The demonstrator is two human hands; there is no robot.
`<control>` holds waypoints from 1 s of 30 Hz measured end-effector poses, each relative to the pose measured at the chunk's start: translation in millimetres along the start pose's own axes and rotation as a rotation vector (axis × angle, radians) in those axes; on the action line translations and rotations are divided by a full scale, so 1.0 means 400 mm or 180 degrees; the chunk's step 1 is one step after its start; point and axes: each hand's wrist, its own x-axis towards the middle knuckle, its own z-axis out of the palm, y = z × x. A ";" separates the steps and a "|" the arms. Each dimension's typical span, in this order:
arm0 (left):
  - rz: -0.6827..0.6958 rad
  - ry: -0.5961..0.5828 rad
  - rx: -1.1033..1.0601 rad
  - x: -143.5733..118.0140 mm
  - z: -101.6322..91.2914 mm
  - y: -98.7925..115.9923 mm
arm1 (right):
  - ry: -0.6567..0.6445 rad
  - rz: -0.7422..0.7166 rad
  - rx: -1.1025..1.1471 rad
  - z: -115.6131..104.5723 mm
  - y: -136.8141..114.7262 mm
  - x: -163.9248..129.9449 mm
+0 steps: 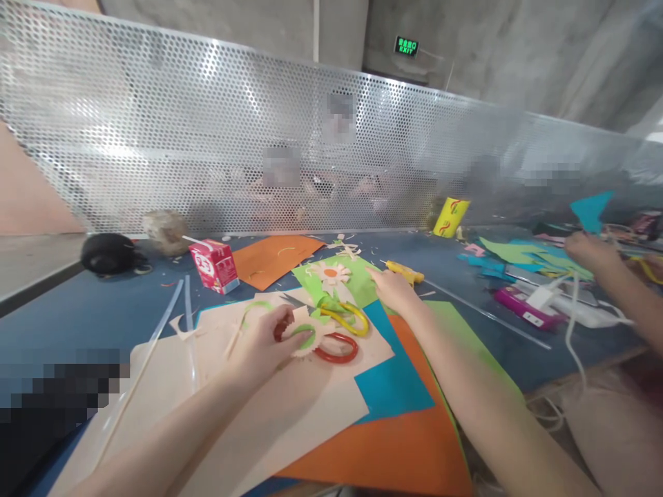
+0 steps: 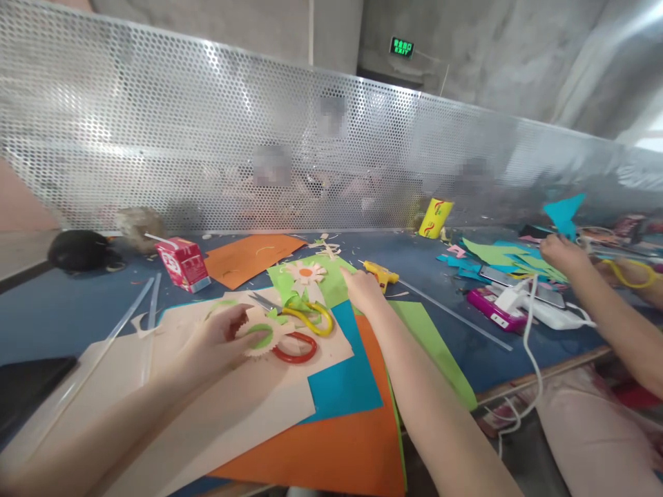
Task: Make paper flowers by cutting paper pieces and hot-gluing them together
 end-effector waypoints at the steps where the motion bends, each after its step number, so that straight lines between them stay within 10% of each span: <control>1: 0.0020 -0.0061 0.0103 0.000 0.000 -0.001 | -0.0015 -0.0017 0.0006 0.001 0.001 0.000; 30: 0.0016 -0.0231 0.0383 -0.003 -0.003 0.011 | 0.0006 -0.0079 0.0317 0.006 0.015 -0.004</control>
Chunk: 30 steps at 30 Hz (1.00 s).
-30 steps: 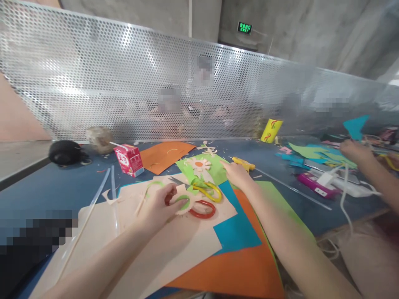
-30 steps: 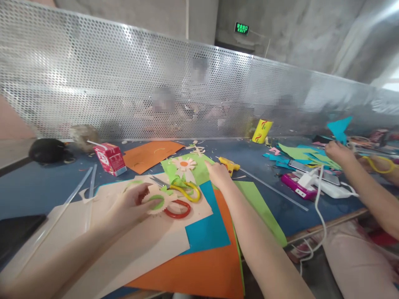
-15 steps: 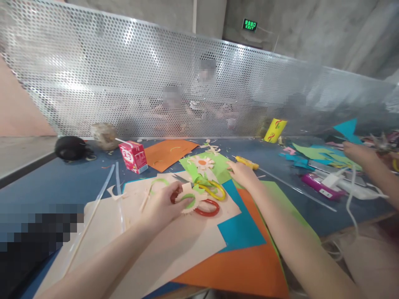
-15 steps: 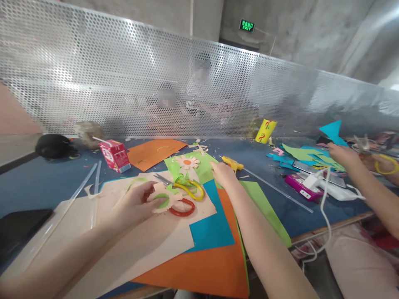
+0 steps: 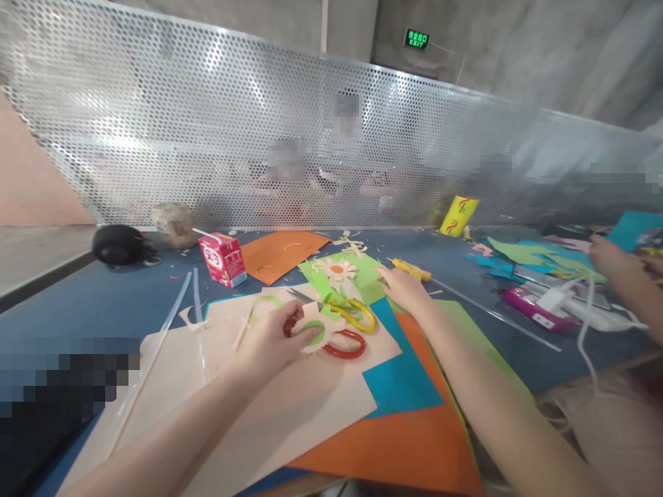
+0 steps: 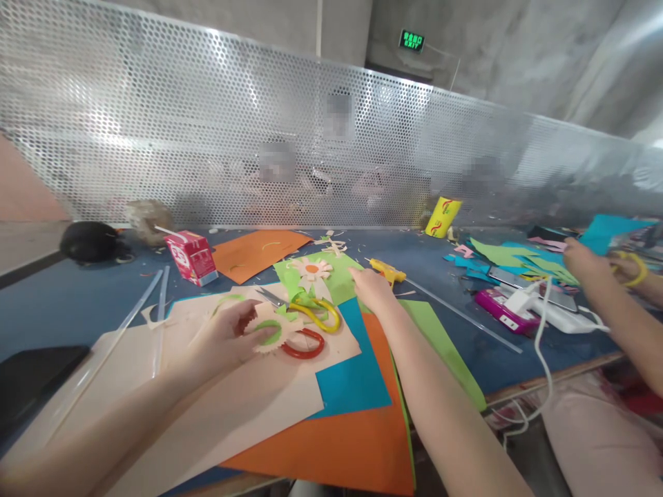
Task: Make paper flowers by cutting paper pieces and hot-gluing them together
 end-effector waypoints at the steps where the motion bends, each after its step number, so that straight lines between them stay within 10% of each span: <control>1: 0.0000 -0.0003 -0.0004 0.000 0.000 0.001 | 0.0005 -0.0003 0.0003 -0.001 0.001 0.000; 30: 0.0166 0.0096 -0.0012 0.003 -0.002 -0.010 | -0.0317 -0.0008 -0.0371 0.007 -0.020 -0.004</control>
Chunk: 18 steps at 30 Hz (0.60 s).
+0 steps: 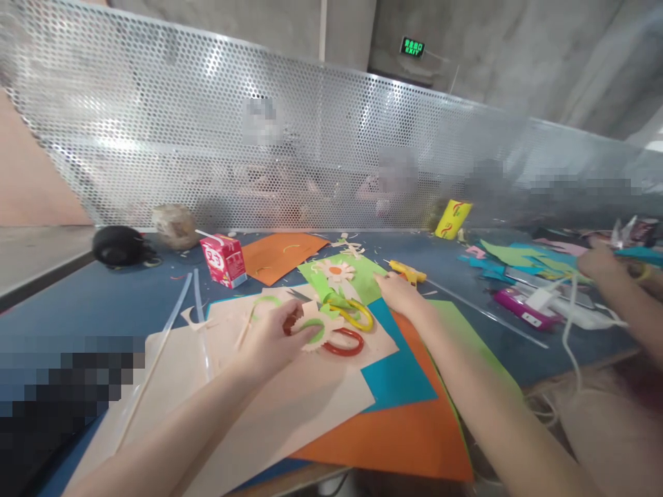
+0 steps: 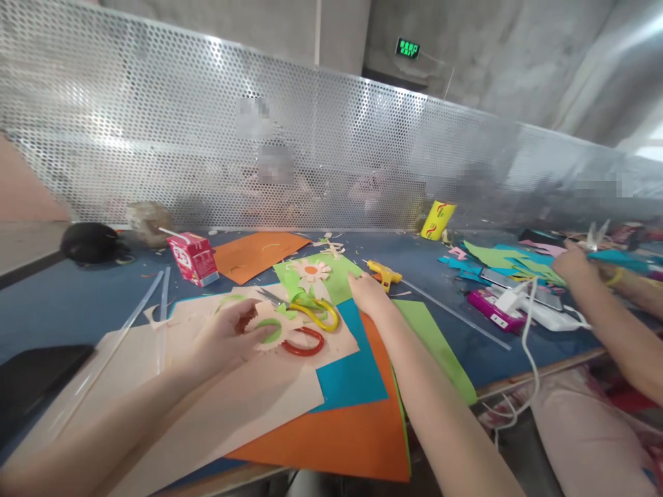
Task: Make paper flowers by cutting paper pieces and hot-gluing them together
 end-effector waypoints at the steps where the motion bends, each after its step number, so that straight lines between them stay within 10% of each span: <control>1: -0.0009 0.0009 0.0002 0.000 -0.001 0.000 | -0.0009 -0.0001 -0.0009 -0.002 -0.001 0.000; 18: -0.0009 -0.0069 0.0225 -0.003 0.000 0.000 | 0.0205 -0.0056 0.0021 0.004 0.026 0.000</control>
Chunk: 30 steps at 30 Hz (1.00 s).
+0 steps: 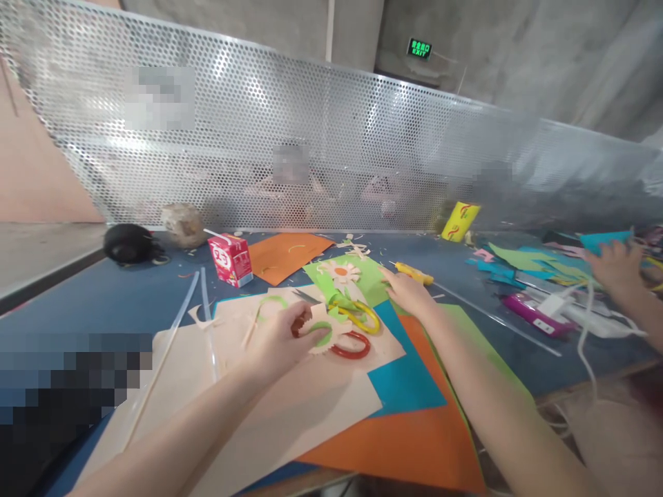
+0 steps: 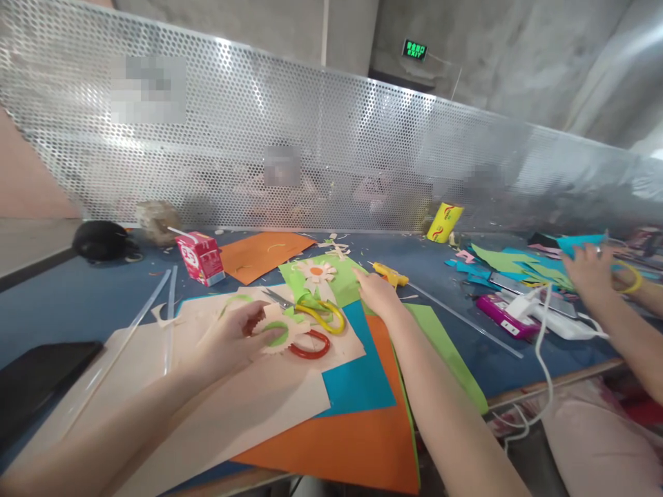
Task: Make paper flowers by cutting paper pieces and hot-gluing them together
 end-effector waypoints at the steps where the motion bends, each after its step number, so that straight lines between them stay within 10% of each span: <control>1: -0.0014 0.0025 0.0066 0.000 -0.001 0.002 | -0.0011 0.0000 -0.0031 0.000 -0.001 0.000; 30: 0.0085 -0.0003 -0.0163 -0.002 0.001 -0.003 | 0.0123 -0.0094 -0.0628 -0.001 -0.029 0.007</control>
